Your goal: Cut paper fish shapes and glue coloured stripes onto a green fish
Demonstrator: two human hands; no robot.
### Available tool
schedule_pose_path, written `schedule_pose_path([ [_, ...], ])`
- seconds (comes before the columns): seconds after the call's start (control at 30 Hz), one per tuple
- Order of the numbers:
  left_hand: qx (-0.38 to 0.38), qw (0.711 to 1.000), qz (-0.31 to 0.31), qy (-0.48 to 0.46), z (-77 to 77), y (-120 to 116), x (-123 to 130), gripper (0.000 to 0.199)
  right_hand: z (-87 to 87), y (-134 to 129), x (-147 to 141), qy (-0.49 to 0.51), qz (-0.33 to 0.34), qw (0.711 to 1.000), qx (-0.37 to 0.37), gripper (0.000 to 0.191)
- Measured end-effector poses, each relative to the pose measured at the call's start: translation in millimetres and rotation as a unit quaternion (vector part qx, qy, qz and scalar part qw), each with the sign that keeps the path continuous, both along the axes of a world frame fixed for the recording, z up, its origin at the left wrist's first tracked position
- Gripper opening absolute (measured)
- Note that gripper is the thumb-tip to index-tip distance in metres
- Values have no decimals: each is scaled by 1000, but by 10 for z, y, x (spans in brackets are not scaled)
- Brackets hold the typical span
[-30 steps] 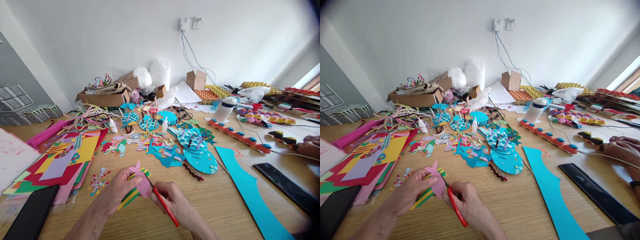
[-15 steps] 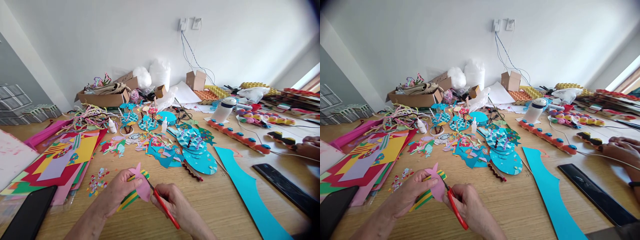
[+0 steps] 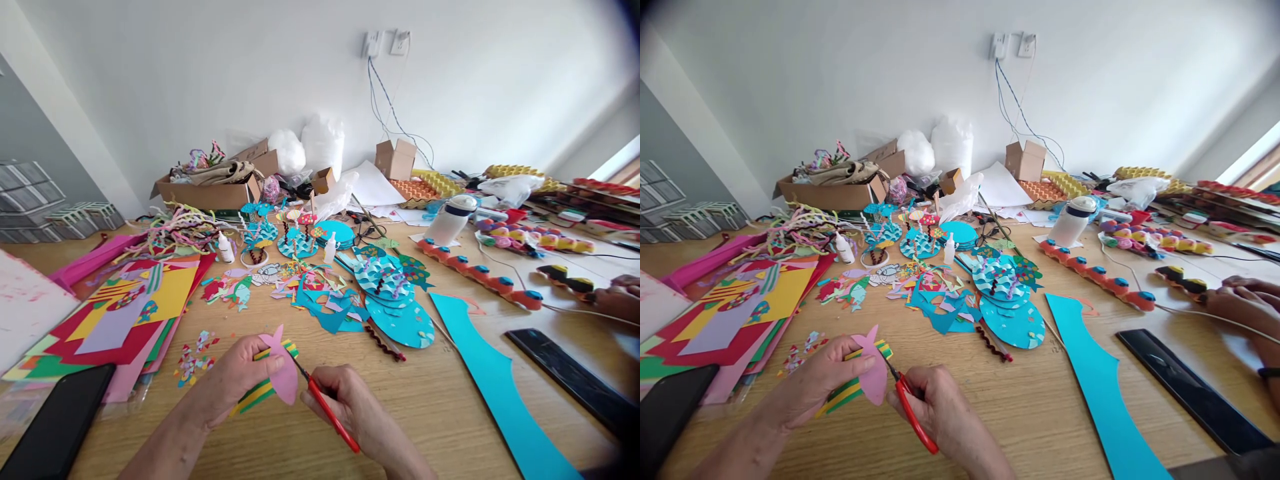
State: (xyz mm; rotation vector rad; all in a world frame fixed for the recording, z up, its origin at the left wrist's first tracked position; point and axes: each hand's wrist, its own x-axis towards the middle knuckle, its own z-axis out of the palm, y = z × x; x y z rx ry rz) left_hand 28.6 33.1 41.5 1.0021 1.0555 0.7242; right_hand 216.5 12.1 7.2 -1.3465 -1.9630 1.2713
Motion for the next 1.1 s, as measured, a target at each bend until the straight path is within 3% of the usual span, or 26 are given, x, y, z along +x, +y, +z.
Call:
schedule_pose_path([
  [0.17, 11, 1000, -6, 11, -51, 10, -27, 15, -2, 3, -2, -5, 1, 1000, 5, 40],
  [0.33, 28, 999, -2, 41, -5, 6, -18, 14, 8, -4, -3, -14, 5, 1000, 16, 35],
  [0.63, 42, 998, -37, 16, 11, -38, -17, 20, 41, -42, -7, -2, 11, 1000, 12, 36],
  [1.1, 39, 998, -40, 26, -57, -3, -36, 15, -69, -32, -20, 27, 6, 1000, -1, 40],
])
